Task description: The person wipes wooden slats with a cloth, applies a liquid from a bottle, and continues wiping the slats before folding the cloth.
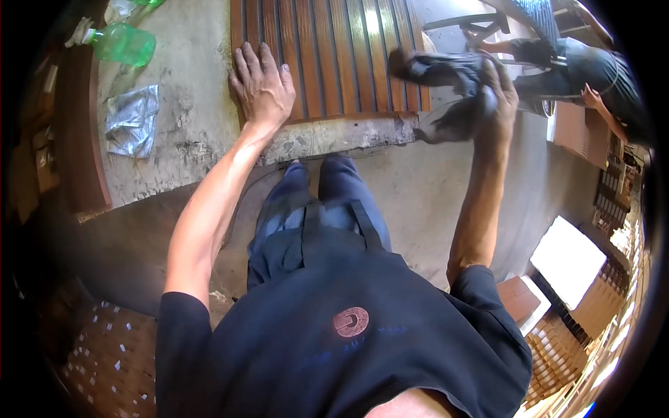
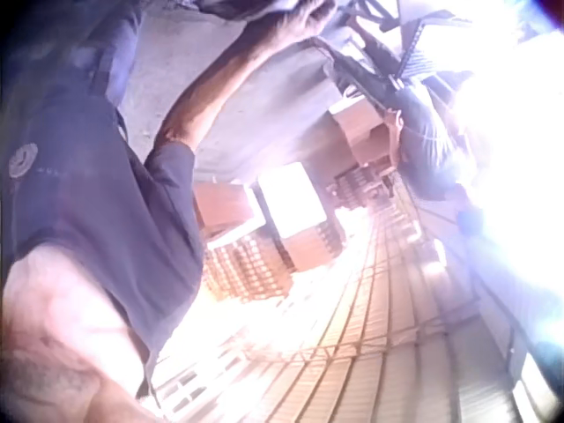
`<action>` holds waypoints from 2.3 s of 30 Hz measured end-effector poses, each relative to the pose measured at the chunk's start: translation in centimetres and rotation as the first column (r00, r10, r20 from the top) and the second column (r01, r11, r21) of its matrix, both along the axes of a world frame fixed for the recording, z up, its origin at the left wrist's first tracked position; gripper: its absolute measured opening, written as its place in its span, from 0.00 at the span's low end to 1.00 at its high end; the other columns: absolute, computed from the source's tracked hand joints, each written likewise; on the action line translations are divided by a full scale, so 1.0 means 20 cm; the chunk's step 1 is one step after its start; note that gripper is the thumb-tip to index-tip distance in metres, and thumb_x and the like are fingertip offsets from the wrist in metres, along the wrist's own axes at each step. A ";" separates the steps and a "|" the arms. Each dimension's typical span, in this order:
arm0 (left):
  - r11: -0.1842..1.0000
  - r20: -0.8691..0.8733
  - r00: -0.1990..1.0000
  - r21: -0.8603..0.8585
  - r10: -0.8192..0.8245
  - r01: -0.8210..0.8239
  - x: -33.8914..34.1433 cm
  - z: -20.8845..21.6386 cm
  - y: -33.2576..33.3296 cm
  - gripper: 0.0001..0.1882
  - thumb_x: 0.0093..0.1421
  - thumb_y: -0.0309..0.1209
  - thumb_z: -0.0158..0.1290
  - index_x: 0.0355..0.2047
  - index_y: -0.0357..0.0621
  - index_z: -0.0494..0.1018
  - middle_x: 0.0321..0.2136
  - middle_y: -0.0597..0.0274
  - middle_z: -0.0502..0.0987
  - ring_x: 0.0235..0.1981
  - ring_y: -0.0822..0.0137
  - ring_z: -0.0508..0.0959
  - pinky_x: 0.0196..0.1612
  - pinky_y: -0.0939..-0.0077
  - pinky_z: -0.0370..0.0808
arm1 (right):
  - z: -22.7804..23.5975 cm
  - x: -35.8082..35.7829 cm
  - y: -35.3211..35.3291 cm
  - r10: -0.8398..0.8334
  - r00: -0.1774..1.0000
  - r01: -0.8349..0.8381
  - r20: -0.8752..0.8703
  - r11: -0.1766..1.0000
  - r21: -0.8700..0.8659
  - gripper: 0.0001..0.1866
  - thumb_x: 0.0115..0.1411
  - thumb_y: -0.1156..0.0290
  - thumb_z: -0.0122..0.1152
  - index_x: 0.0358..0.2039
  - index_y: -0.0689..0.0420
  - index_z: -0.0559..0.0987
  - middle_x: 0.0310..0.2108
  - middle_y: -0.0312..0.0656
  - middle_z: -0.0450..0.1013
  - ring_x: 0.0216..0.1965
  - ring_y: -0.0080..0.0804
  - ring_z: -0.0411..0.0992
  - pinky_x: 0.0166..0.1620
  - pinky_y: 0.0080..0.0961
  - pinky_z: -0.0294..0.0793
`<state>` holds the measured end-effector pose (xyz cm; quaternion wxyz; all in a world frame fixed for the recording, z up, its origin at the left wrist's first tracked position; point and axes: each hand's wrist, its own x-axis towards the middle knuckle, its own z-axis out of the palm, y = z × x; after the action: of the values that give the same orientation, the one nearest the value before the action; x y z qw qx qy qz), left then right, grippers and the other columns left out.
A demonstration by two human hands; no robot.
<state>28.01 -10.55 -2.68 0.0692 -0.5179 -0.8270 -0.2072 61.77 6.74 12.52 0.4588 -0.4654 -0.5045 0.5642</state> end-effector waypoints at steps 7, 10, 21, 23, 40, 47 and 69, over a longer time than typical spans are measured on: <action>0.976 0.945 0.249 0.196 -0.214 0.094 0.27 0.37 0.00 0.37 0.75 0.55 0.46 0.69 0.37 0.69 0.66 0.44 0.72 0.66 0.49 0.71 0.69 0.53 0.68 | 0.08 0.03 -0.42 0.022 0.915 -0.159 -0.403 0.938 -0.309 0.22 0.74 0.68 0.58 0.64 0.66 0.76 0.57 0.47 0.79 0.58 0.37 0.77 0.65 0.34 0.75; 0.988 0.758 -0.646 0.152 -0.095 0.033 0.40 0.69 -0.31 0.40 0.75 0.62 0.43 0.69 0.37 0.69 0.60 0.51 0.79 0.59 0.58 0.80 0.64 0.61 0.76 | 0.11 -0.28 -0.79 0.252 0.917 -0.360 -0.308 0.855 -0.373 0.24 0.72 0.67 0.64 0.65 0.61 0.76 0.54 0.40 0.79 0.55 0.26 0.74 0.61 0.26 0.73; 0.891 0.882 -0.460 -0.125 -0.102 -0.437 0.19 0.74 -0.73 0.19 0.69 0.36 0.65 0.53 0.36 0.80 0.40 0.61 0.87 0.37 0.71 0.86 0.46 0.75 0.84 | -0.16 -0.39 -0.62 0.008 0.694 -0.444 0.720 0.792 0.420 0.20 0.70 0.63 0.67 0.59 0.57 0.79 0.55 0.49 0.78 0.61 0.45 0.70 0.67 0.46 0.70; 0.885 0.977 -0.164 0.045 -0.136 -0.463 0.10 0.64 -0.68 0.19 0.70 0.36 0.63 0.55 0.36 0.80 0.44 0.57 0.86 0.42 0.68 0.85 0.49 0.72 0.82 | -0.32 -0.29 -0.33 -0.126 0.526 -0.417 0.841 0.824 0.385 0.26 0.72 0.58 0.64 0.65 0.58 0.75 0.64 0.52 0.72 0.71 0.50 0.61 0.74 0.51 0.61; 0.997 0.269 0.963 0.078 -0.007 -0.014 0.11 0.28 0.22 0.24 0.62 0.24 0.64 0.59 0.55 0.81 0.46 0.55 0.76 0.39 0.61 0.79 0.34 0.69 0.84 | -0.48 -0.22 0.12 -0.202 0.191 -0.395 0.961 0.880 0.264 0.39 0.73 0.50 0.55 0.77 0.56 0.60 0.78 0.59 0.51 0.76 0.63 0.51 0.69 0.65 0.61; 0.988 0.098 0.993 0.144 -0.073 0.058 0.20 0.17 0.42 0.22 0.64 0.27 0.63 0.58 0.56 0.81 0.42 0.59 0.76 0.33 0.65 0.80 0.26 0.73 0.83 | -0.53 -0.17 0.32 -0.216 0.159 -0.386 0.963 0.885 0.262 0.41 0.71 0.52 0.58 0.78 0.55 0.58 0.79 0.59 0.50 0.75 0.66 0.54 0.66 0.66 0.63; 0.984 -0.116 0.991 0.175 0.062 -0.041 -0.40 0.04 1.34 0.13 0.61 0.26 0.64 0.47 0.46 0.83 0.44 0.55 0.75 0.41 0.55 0.81 0.38 0.58 0.83 | -0.54 -0.21 0.32 -0.159 0.209 -0.464 0.965 0.852 0.241 0.42 0.70 0.54 0.60 0.79 0.55 0.58 0.80 0.59 0.48 0.75 0.67 0.52 0.65 0.70 0.63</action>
<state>19.99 16.18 -1.80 0.1691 -0.4999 -0.8135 -0.2445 57.56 13.17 1.81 0.0831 -0.5250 -0.8457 0.0474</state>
